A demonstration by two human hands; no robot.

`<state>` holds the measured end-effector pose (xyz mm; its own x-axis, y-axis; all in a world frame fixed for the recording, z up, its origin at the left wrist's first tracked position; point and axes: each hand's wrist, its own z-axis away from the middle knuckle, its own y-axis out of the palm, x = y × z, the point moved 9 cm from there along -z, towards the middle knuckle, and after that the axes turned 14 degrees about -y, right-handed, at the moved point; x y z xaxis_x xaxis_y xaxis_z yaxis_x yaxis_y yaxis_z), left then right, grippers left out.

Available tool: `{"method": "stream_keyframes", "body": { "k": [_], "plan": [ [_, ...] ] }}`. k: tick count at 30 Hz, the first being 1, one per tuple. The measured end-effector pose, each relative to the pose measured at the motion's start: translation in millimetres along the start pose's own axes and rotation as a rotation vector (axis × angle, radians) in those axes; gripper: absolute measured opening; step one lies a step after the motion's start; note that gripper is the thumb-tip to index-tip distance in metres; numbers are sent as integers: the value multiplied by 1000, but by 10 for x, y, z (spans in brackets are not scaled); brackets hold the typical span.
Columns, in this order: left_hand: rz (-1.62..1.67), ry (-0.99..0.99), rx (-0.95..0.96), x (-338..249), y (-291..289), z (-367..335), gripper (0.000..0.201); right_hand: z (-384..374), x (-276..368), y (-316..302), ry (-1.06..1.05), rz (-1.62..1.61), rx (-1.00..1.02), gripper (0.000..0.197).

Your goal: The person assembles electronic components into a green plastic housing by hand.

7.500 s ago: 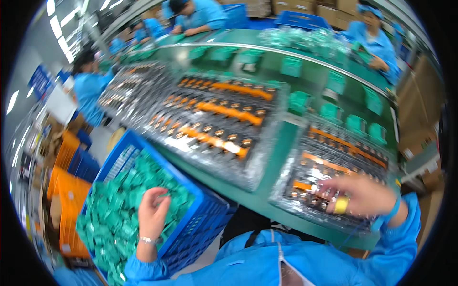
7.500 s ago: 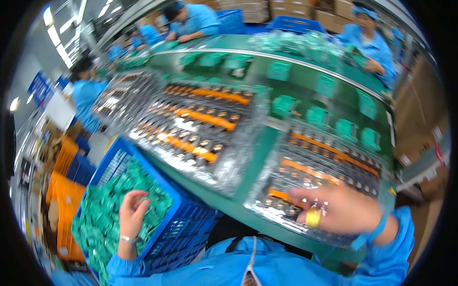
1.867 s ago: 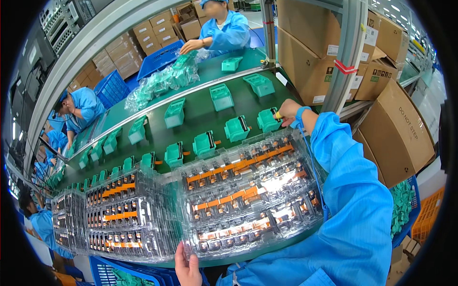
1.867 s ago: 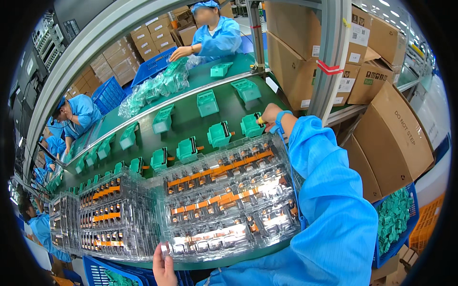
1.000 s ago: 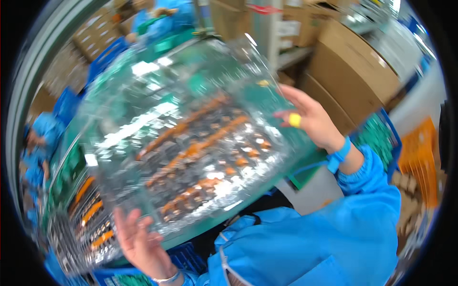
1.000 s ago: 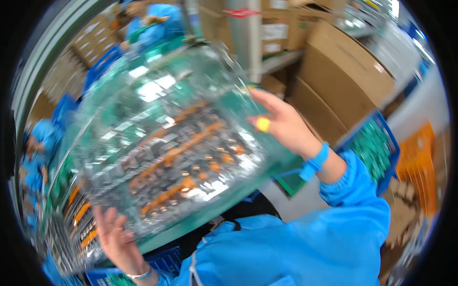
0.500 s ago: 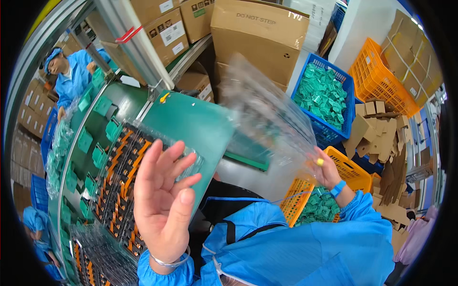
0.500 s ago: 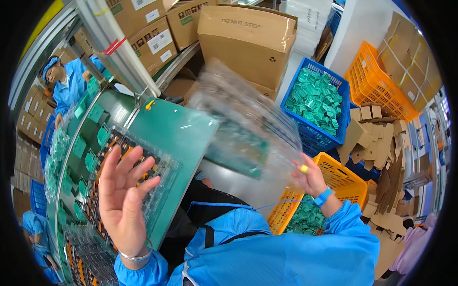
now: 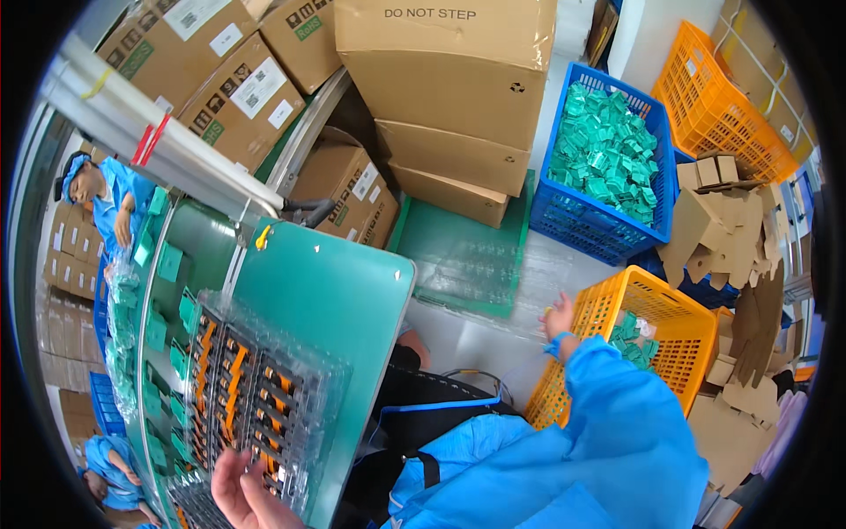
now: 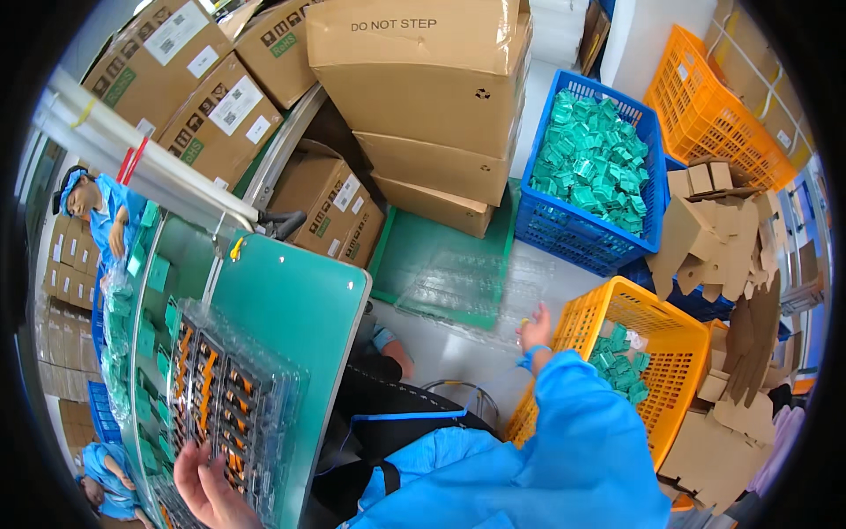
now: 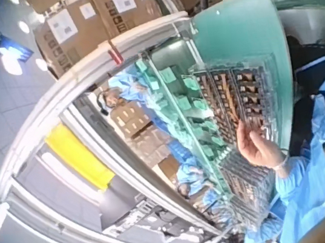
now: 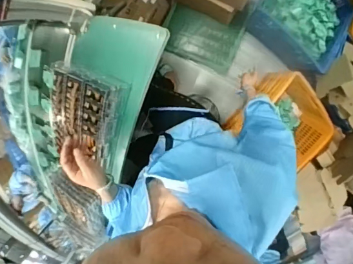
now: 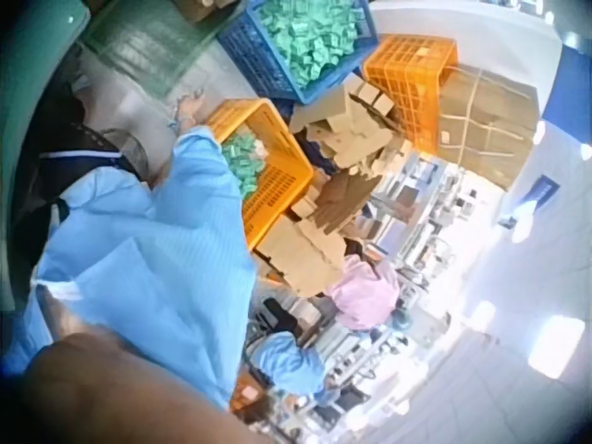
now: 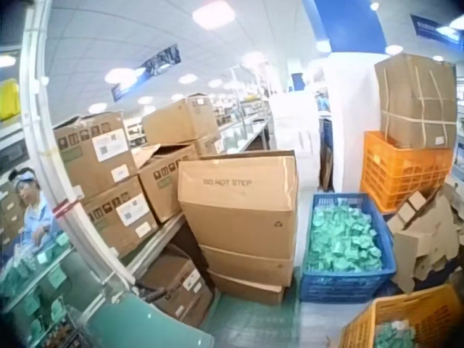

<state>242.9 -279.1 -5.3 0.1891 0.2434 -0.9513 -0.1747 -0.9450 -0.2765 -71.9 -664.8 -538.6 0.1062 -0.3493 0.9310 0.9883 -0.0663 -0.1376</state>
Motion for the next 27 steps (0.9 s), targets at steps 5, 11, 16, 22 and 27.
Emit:
{"method": "stream_keyframes", "body": {
  "k": [5,11,16,22,27],
  "plan": [
    [-165,-21,-268,79,-351,134,25,-307,-341,806,0,182,15,67],
    [-314,-180,-465,316,-656,273,24,-651,-699,1158,-161,286,-52,68],
    [-421,-178,-448,414,-723,292,24,-810,-705,1245,-280,465,-125,60],
    [-452,-145,-459,498,-774,301,24,-563,-1247,1044,152,353,129,39],
    [-269,-118,-476,508,-825,356,23,288,-54,1229,246,-34,190,27]
  ]
}}
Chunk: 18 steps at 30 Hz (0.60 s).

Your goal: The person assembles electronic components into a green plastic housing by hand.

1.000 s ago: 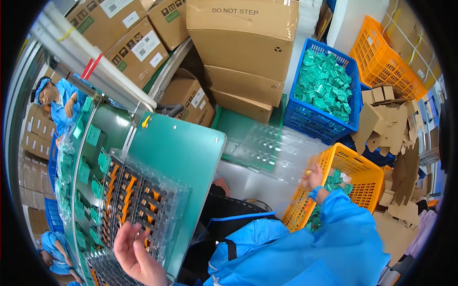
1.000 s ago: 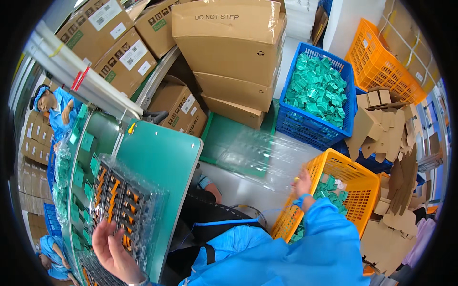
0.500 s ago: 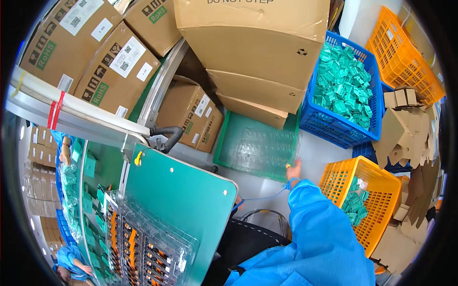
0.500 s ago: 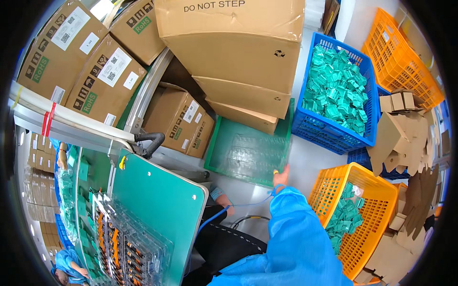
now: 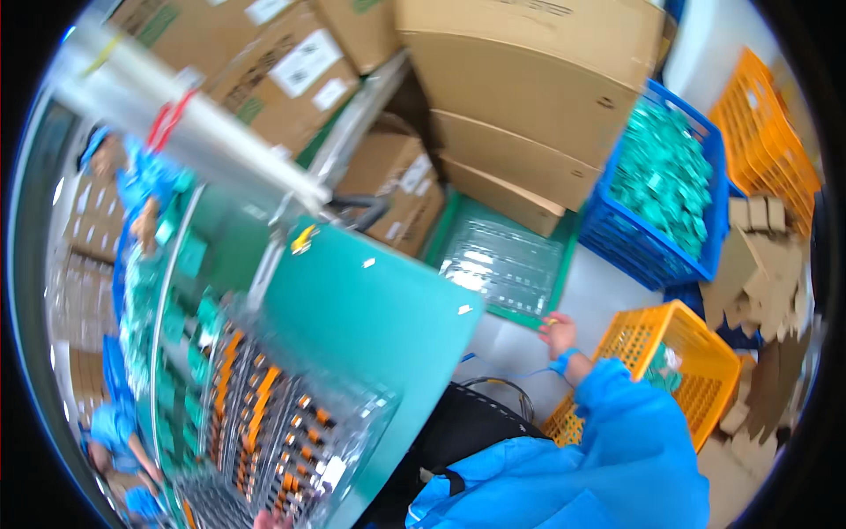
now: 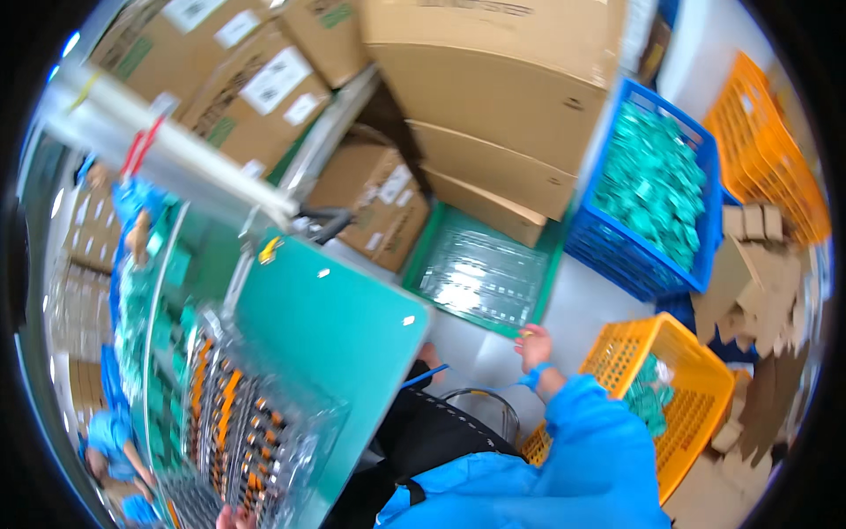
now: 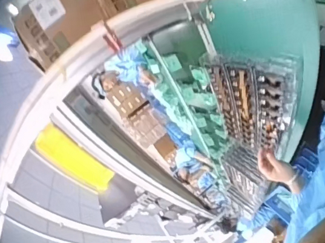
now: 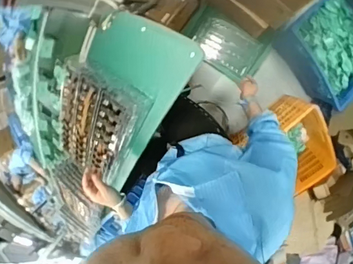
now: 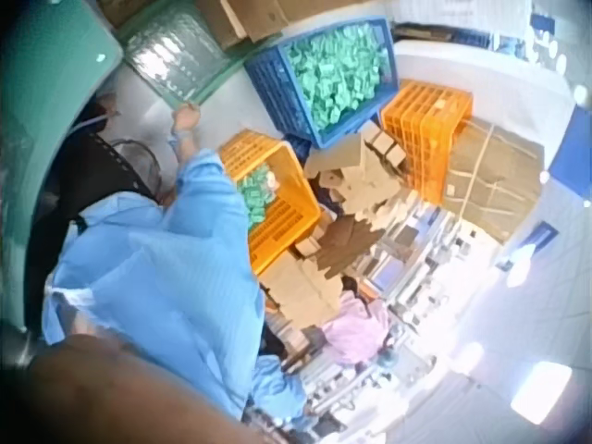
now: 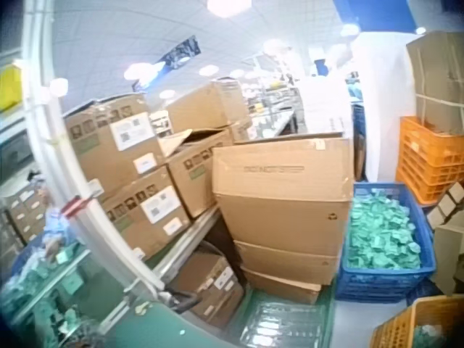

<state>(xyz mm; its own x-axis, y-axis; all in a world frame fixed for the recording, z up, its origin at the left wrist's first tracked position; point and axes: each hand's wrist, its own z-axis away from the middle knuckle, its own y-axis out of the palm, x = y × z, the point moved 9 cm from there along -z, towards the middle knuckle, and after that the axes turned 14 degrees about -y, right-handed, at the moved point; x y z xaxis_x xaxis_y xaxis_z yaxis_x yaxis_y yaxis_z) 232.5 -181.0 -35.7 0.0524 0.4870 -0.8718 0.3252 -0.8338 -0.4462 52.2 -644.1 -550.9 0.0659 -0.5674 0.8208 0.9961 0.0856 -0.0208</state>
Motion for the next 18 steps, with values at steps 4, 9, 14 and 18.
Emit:
{"method": "stream_keyframes", "body": {
  "k": [4,9,14,18],
  "plan": [
    [85,42,61,65,-69,7,23,985,2139,515,-555,-352,268,17],
    [147,131,18,109,-368,167,22,3393,3975,1050,-1448,-533,905,17],
    [23,197,-198,-42,-1364,593,23,5034,3546,1966,-2083,400,1634,12],
    [-202,-5,-536,409,-2627,1115,22,5156,3055,2452,-2237,796,1938,29]
  ]
}}
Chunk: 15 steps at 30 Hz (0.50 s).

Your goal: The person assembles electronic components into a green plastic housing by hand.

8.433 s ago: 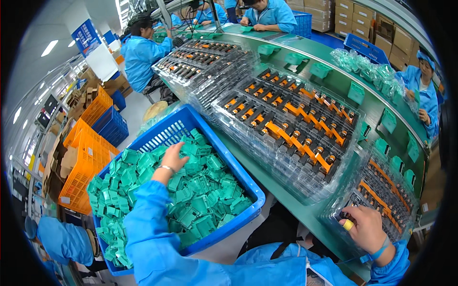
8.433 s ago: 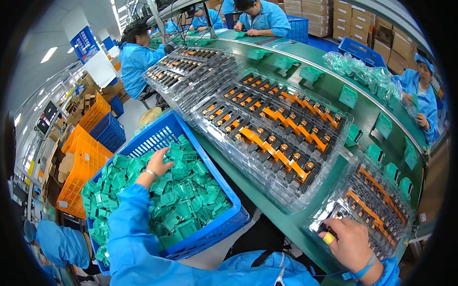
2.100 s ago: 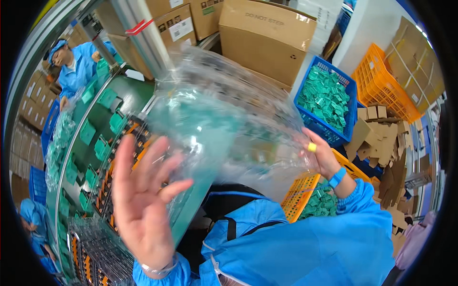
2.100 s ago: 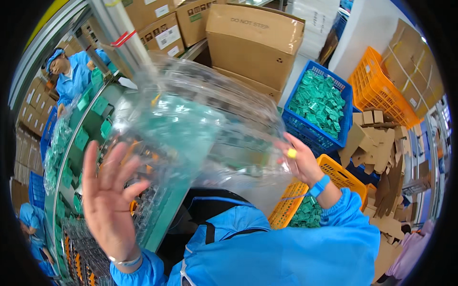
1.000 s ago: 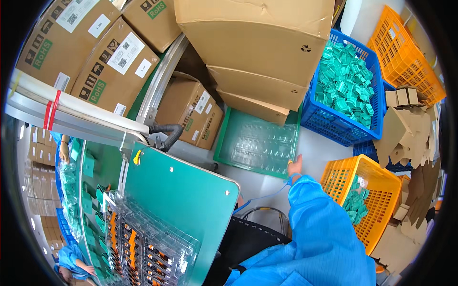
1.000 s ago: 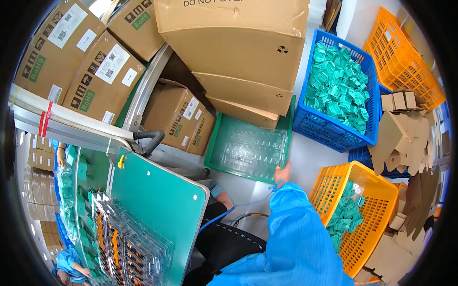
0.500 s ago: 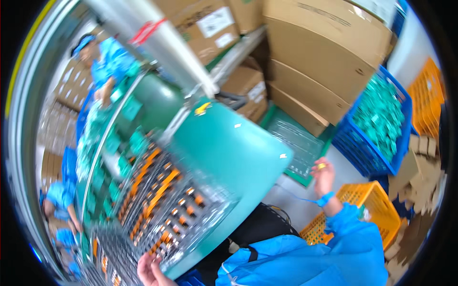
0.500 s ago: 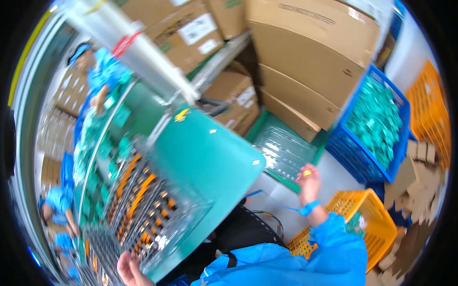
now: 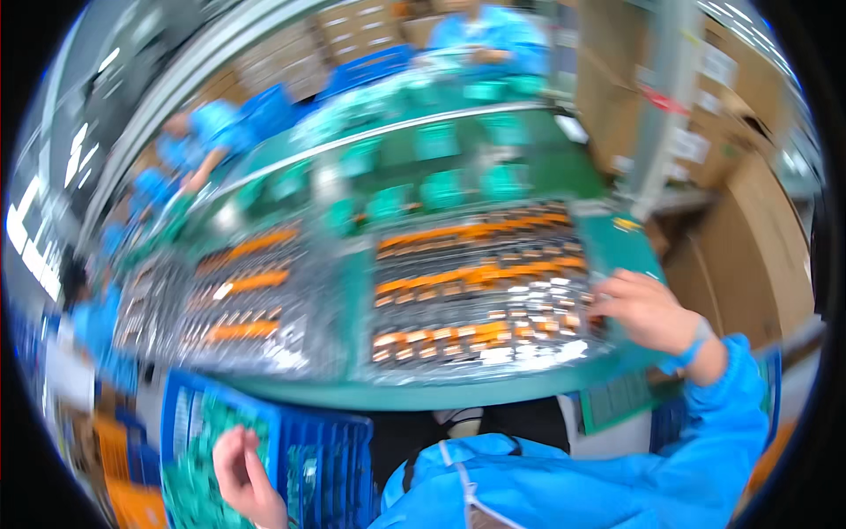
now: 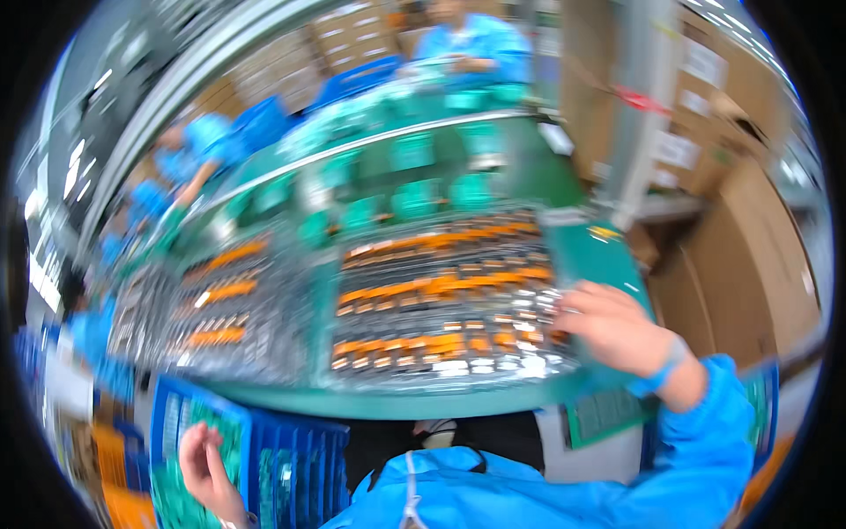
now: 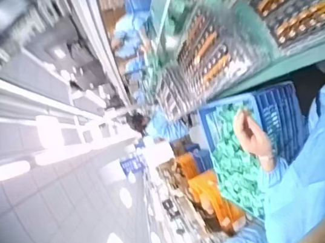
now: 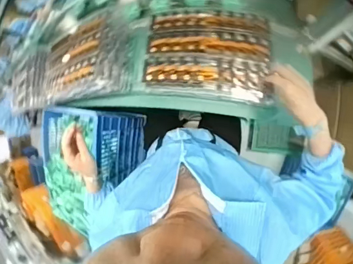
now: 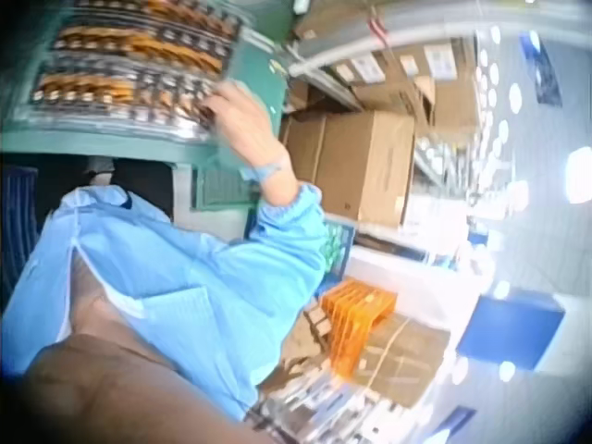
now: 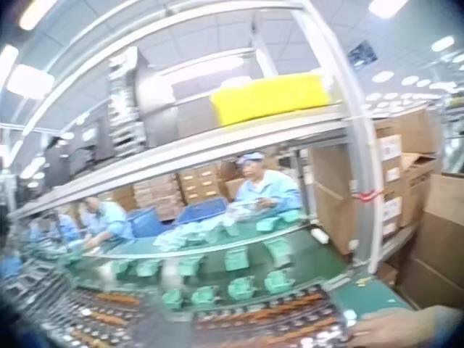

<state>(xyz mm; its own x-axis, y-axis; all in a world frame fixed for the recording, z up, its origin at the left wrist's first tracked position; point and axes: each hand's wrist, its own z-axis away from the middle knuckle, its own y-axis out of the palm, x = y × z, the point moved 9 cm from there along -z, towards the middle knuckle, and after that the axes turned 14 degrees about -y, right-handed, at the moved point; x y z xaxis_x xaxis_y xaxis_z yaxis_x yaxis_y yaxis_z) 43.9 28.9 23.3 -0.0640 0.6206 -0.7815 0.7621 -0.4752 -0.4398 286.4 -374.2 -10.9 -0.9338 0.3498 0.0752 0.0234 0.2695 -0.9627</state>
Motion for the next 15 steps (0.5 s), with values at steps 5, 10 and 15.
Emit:
{"method": "stream_keyframes", "body": {
  "k": [5,10,15],
  "plan": [
    [-84,-344,-218,636,-1192,-329,21,74,30,13,-54,174,261,31],
    [-369,-616,-271,1615,-2363,-29,25,-231,-69,148,-225,97,317,32],
    [-771,-734,15,2032,-2314,-49,33,-132,-620,233,134,-622,318,24]
  ]
}}
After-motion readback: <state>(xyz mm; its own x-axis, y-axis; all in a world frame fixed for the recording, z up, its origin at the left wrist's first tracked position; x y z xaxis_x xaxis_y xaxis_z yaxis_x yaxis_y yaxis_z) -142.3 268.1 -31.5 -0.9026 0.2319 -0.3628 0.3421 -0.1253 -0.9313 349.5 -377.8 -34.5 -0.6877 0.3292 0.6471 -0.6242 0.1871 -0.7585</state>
